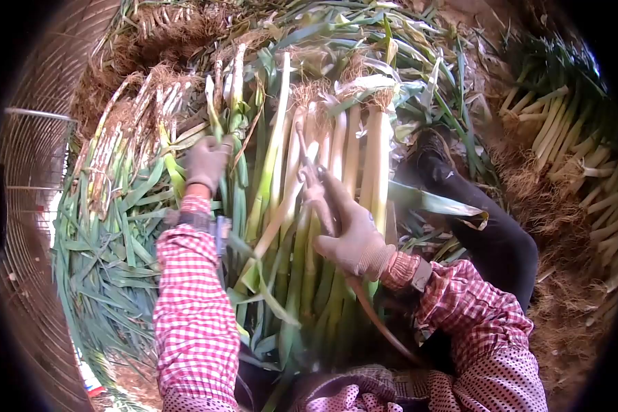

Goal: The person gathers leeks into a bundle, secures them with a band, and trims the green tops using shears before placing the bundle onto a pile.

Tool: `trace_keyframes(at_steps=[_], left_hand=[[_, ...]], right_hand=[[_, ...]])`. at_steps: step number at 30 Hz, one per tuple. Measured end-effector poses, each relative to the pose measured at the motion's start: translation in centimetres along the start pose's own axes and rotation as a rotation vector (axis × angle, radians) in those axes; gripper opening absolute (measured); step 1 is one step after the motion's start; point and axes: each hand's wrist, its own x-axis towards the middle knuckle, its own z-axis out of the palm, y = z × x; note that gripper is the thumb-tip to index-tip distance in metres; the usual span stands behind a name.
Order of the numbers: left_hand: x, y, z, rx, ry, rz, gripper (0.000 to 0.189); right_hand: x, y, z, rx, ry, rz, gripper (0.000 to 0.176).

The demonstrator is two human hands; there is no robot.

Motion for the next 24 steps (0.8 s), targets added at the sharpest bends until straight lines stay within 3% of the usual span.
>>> trace_keyframes(at_steps=[4,7,9,11,13,15,16,18,21,24], left_hand=[[-2.3,4.7,2.1,0.31,-0.217,-0.171,0.059],[-3.2,6.1,1.4,0.241,-0.342,-0.308,0.047],[-4.4,4.5,0.4,0.147,-0.383,-0.236,0.045],[-6.7,2.7,-0.2,0.299,-0.298,-0.13,0.056],[-9.3,2.8,-1.9,0.39,-0.402,-0.141,0.059],[-10.9,0.7,-2.3,0.347,-0.383,-0.105,0.069],[-11.5,0.0,-2.5,0.374,-0.379,-0.09,0.067],[-12.9,-1.1,-3.1,0.365,-0.381,-0.096,0.065],[-14.5,-2.8,-2.6,0.407,-0.32,-0.039,0.063],[-15.8,-4.0,-2.1,0.437,-0.251,0.003,0.059]], right_hand=[[0.5,0.9,-0.2,-0.058,-0.073,-0.095,0.1],[0.6,-0.6,-0.6,-0.218,-0.205,-0.085,0.098],[0.6,-2.7,0.1,-0.417,-0.273,-0.062,0.097],[0.4,-4.4,1.6,-0.562,-0.379,-0.039,0.096],[0.5,-4.8,3.1,-0.59,-0.357,0.033,0.096],[1.6,-3.9,4.4,-0.63,-0.235,0.036,0.102],[1.9,-4.0,4.9,-0.706,-0.265,0.088,0.096],[3.4,-2.4,6.5,-0.706,-0.285,-0.013,0.089],[5.7,-4.2,7.5,-0.682,-0.27,0.159,0.076],[5.3,-4.9,7.9,-0.64,-0.212,0.177,0.073]])
